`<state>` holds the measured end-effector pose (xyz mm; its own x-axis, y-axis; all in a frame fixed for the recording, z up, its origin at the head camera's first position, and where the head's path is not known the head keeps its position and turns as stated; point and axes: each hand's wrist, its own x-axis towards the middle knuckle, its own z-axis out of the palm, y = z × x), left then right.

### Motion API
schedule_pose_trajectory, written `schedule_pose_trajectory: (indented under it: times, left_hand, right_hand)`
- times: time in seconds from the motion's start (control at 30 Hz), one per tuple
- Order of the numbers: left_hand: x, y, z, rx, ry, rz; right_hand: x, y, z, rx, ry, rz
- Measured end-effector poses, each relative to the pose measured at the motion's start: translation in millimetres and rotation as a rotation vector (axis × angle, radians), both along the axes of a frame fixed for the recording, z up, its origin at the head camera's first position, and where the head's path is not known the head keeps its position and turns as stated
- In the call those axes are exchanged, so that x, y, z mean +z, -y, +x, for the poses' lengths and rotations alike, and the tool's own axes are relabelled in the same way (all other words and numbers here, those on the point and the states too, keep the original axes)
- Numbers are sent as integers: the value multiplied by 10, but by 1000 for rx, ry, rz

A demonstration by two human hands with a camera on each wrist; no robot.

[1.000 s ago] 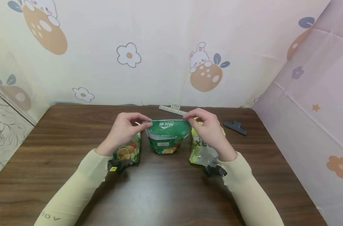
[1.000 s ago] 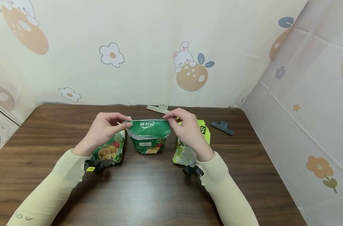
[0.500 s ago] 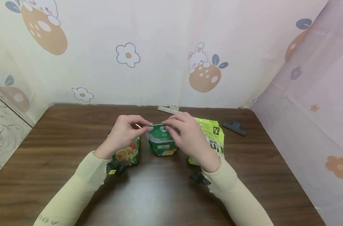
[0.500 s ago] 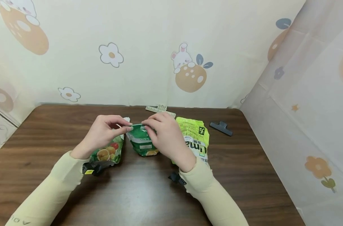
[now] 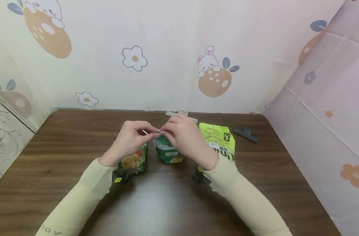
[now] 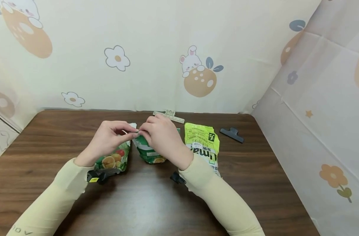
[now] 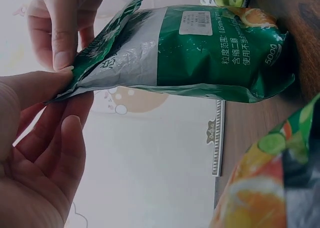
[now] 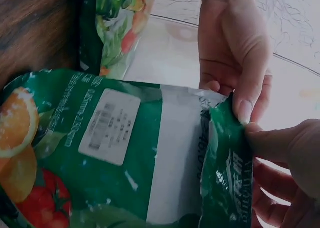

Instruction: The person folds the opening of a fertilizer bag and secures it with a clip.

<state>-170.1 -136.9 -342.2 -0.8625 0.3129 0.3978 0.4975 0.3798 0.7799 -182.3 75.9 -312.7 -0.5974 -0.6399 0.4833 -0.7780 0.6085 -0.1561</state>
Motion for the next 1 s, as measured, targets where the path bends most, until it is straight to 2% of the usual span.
schedule_pose_trajectory:
  times: [0.17, 0.4, 0.73, 1.0]
  left_hand:
    - [5, -16, 11, 13, 15, -27]
    - [24, -12, 15, 30, 75, -34]
    - [21, 41, -6, 52, 93, -36]
    - [4, 53, -31, 66, 106, -39]
  right_hand:
    - [-13, -42, -33, 17, -30, -2]
    - [-49, -168, -70, 32, -65, -23]
    - [-81, -301, -128, -17, -55, -27]
    - [-99, -356, -142, -2, -69, -40]
